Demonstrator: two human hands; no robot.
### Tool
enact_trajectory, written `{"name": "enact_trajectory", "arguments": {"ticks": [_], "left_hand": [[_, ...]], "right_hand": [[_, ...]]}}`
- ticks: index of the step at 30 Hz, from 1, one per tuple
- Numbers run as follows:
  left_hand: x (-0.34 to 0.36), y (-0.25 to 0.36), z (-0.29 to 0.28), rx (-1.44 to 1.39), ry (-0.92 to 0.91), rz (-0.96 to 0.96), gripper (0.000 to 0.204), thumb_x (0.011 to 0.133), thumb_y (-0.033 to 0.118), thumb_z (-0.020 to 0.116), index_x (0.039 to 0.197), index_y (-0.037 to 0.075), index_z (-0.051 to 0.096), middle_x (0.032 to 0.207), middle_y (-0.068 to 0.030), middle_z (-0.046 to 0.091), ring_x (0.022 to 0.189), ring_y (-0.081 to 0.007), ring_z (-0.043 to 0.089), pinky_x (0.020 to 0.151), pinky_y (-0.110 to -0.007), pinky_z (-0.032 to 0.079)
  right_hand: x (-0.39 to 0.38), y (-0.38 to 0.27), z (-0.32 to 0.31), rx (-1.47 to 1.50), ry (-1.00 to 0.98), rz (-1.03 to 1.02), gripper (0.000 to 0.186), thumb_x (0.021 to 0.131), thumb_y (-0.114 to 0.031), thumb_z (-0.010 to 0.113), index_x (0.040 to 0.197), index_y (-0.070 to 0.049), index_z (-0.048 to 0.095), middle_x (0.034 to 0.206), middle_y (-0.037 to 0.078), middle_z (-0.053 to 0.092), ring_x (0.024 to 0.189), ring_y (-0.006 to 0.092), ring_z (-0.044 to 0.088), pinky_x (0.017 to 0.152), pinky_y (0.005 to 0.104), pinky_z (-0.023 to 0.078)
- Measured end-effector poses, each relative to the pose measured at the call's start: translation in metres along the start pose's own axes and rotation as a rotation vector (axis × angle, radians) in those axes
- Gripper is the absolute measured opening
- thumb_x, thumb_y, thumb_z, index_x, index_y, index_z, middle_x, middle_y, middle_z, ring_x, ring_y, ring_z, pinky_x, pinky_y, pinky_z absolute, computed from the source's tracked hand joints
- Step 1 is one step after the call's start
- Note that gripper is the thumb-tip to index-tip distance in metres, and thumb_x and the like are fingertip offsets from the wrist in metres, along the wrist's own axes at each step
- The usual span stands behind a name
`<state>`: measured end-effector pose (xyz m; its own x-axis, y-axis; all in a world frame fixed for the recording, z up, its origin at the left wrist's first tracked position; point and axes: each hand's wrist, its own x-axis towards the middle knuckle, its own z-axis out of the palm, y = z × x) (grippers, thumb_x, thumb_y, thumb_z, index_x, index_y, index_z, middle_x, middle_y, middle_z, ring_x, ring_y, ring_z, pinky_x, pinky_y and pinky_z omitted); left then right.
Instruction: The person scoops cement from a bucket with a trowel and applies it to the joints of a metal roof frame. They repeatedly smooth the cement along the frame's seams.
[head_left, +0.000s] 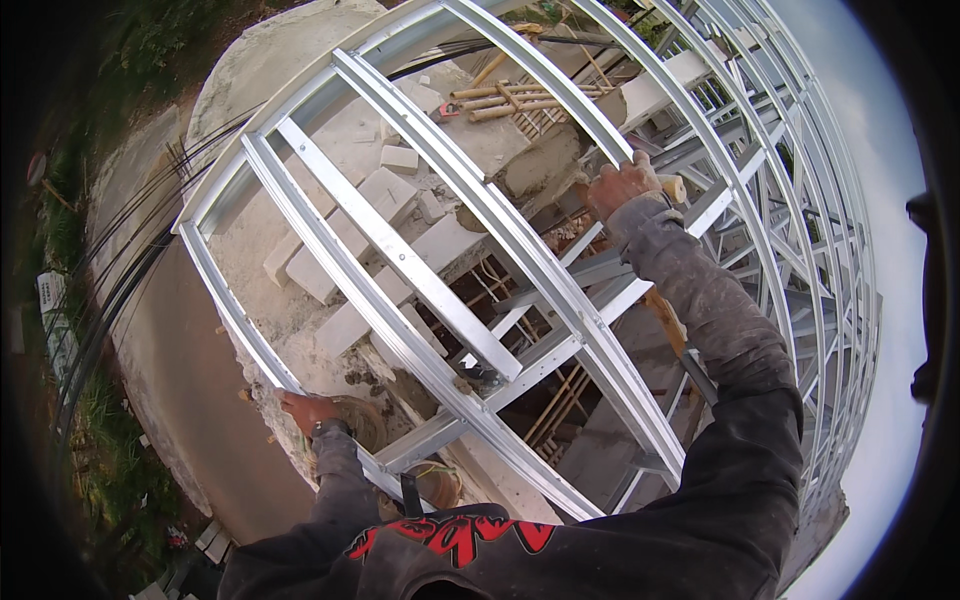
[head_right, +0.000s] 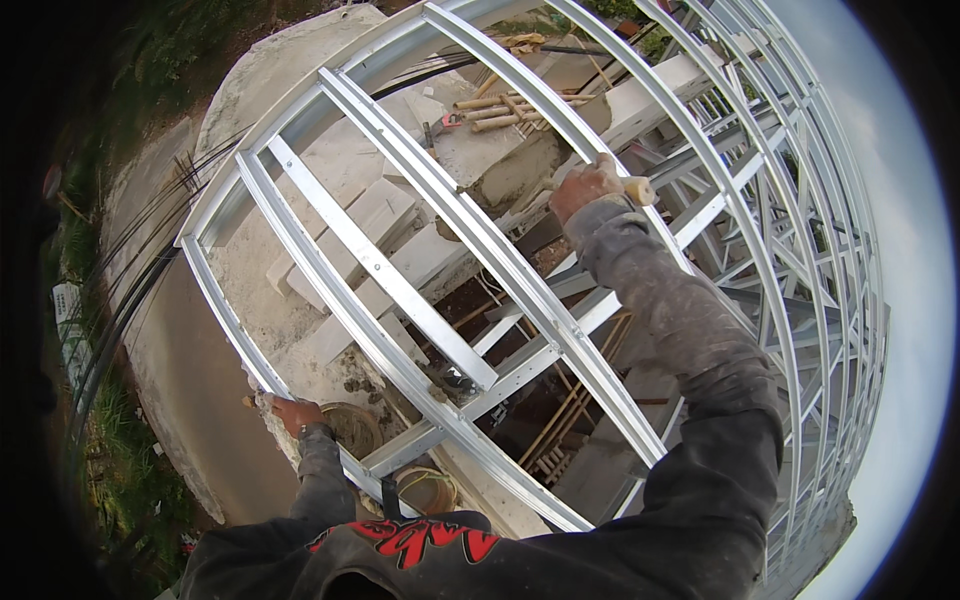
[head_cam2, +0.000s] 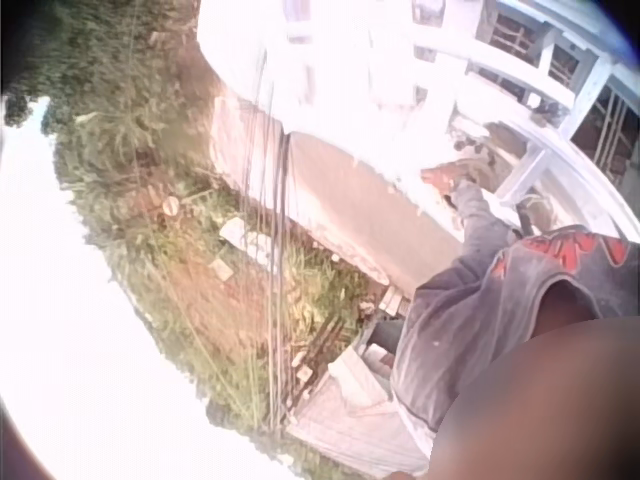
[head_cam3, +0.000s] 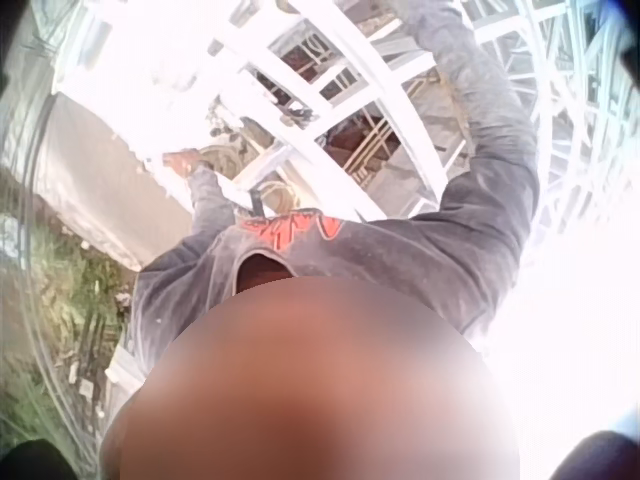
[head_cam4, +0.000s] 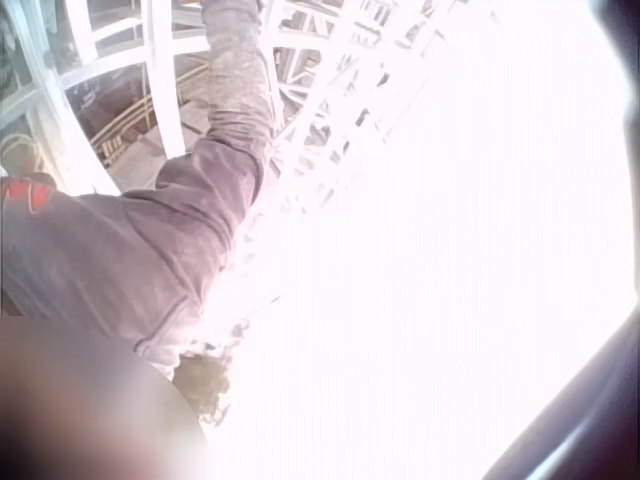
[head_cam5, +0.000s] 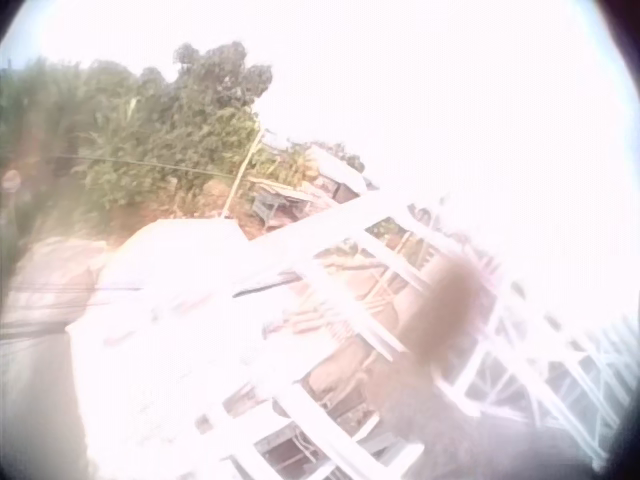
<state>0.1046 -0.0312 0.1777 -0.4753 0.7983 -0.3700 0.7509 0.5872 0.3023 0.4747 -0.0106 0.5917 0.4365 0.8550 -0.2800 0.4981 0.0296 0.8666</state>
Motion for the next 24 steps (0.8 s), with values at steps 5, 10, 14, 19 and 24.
{"name": "enact_trajectory", "arguments": {"ticks": [5, 10, 14, 19, 24], "left_hand": [[0.005, -0.006, 0.007, -0.066, 0.02, 0.055, 0.082, 0.082, 0.013, 0.063, 0.147, 0.007, 0.013, 0.139, -0.026, 0.035, 0.101, -0.0429, 0.06, 0.081, -0.048, 0.053], [0.011, -0.021, 0.024, -0.107, 0.085, 0.144, 0.084, 0.083, 0.019, 0.064, 0.146, 0.002, 0.011, 0.137, -0.0312, 0.034, 0.107, -0.0446, 0.056, 0.083, -0.048, 0.052], [0.015, -0.026, 0.015, -0.201, 0.049, 0.31, 0.09, 0.083, 0.026, 0.066, 0.148, 0.005, 0.008, 0.145, -0.0281, 0.025, 0.124, -0.0442, 0.042, 0.095, -0.048, 0.044], [0.048, -0.021, -0.027, 0.025, 0.097, 0.866, 0.083, 0.082, 0.033, 0.065, 0.147, 0.007, 0.022, 0.156, -0.0181, 0.008, 0.142, -0.0434, 0.005, 0.11, -0.061, 0.01], [0.111, -0.007, -0.038, 0.322, 0.104, 1.412, 0.044, 0.089, 0.038, 0.053, 0.122, 0.01, 0.058, 0.133, -0.0112, 0.049, 0.138, -0.032, 0.027, 0.112, -0.059, 0.013]], "right_hand": [[-0.089, 0.021, 0.016, 0.427, 0.064, 0.298, 0.025, 0.084, -0.018, 0.063, 0.108, -0.011, 0.064, 0.097, 0.01, 0.067, 0.094, 0.0281, 0.066, 0.094, 0.0498, 0.041], [-0.189, -0.056, 0.048, 1.595, 0.19, 0.044, 0.027, 0.086, -0.022, 0.067, 0.098, 0.002, 0.063, 0.081, 0.013, 0.063, 0.07, 0.0198, 0.06, 0.068, 0.0332, 0.049], [-0.251, -0.185, 0.041, 2.339, -0.507, -0.093, 0.031, 0.09, -0.027, 0.066, 0.105, 0.0, 0.06, 0.074, -0.001, 0.055, 0.063, 0.0065, 0.051, 0.059, 0.023, 0.045], [-0.294, -0.313, 0.016, 2.183, -0.855, -0.462, 0.036, 0.092, -0.036, 0.061, 0.106, -0.003, 0.061, 0.069, 0.0, 0.056, 0.063, 0.0076, 0.052, 0.058, 0.0261, 0.043], [-0.299, -0.417, 0.008, 2.023, -0.913, -0.666, 0.032, 0.092, -0.035, 0.057, 0.091, -0.003, 0.057, 0.061, 0.007, 0.06, 0.058, 0.0185, 0.061, 0.058, 0.0346, 0.048]]}}
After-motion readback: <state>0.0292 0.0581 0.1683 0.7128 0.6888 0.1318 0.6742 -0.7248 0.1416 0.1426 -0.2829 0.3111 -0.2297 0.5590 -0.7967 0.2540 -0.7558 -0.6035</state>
